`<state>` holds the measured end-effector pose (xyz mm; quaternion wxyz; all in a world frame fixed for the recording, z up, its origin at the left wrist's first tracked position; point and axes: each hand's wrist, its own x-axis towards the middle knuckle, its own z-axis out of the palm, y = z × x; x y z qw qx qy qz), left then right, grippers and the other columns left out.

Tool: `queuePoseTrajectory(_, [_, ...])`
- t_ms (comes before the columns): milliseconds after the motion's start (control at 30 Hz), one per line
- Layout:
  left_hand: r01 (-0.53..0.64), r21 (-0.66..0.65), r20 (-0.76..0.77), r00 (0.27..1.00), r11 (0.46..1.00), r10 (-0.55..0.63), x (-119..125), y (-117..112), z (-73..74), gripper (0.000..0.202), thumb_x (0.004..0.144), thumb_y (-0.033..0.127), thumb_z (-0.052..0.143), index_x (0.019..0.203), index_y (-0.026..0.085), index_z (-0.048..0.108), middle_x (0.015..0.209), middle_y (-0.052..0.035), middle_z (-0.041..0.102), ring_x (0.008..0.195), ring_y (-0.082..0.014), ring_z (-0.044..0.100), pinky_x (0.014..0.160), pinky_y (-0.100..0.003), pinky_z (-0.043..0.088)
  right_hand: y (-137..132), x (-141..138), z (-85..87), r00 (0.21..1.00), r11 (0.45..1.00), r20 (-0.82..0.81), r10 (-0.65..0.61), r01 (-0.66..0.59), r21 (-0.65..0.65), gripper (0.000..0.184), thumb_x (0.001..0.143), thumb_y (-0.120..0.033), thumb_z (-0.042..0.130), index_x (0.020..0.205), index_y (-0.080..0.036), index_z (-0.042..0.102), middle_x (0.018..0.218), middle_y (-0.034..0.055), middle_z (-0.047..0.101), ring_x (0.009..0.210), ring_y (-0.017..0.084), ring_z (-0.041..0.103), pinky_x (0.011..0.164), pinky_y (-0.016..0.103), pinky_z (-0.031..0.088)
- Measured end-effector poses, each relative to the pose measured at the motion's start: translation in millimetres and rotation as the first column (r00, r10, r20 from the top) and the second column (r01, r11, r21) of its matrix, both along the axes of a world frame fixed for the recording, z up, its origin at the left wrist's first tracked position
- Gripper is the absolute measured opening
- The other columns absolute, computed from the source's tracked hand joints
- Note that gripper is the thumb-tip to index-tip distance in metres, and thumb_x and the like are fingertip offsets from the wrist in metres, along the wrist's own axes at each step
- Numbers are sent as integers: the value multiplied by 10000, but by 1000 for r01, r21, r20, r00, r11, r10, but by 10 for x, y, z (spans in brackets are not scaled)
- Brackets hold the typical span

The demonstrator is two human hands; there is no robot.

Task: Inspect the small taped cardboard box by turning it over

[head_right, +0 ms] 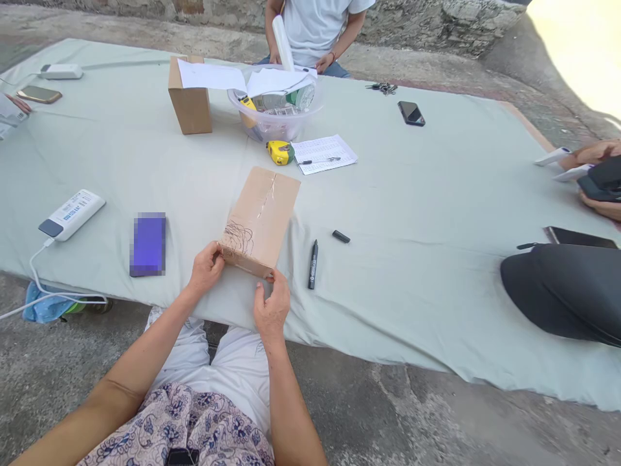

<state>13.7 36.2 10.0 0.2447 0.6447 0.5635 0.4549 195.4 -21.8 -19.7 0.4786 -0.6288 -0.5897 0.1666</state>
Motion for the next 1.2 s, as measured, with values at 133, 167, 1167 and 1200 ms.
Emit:
queuePoseTrajectory(133, [67, 23, 8, 998, 998, -67, -13, 3, -15, 212, 690, 71, 429, 836, 217, 477, 892, -38, 639, 876, -178, 627, 836, -326, 522, -6, 7, 7, 1000, 1000, -23, 3, -3, -3, 342, 875, -290, 540, 1203, -199, 577, 998, 71, 669, 897, 214, 643, 866, 408, 540])
queuePoseTrajectory(167, [88, 44, 14, 996, 995, -89, -15, 3, -18, 237, 684, 75, 439, 870, 215, 487, 937, -48, 650, 907, -182, 634, 852, -333, 527, -9, 10, 7, 1000, 1000, -27, 1, -2, -10, 343, 877, -295, 538, 1203, -196, 579, 995, 72, 670, 903, 217, 647, 869, 411, 540])
queuePoseTrajectory(1167, [-48, 688, -153, 966, 724, 209, 61, -78, 14, 216, 978, 150, 493, 1157, 254, 555, 1203, -103, 655, 1209, -209, 610, 989, -436, 555, -11, 4, 57, 964, 984, 201, 171, -178, 14, 218, 946, -279, 520, 1023, -214, 713, 938, 54, 757, 877, 230, 638, 843, 381, 462])
queuePoseTrajectory(1200, [-51, 680, -156, 965, 731, 212, 60, -77, 14, 207, 979, 153, 487, 1149, 253, 550, 1196, -101, 654, 1200, -211, 614, 985, -440, 557, -24, 5, 57, 978, 987, 139, 154, -159, 26, 207, 943, -277, 520, 977, -210, 712, 903, 53, 751, 851, 220, 645, 829, 373, 476])
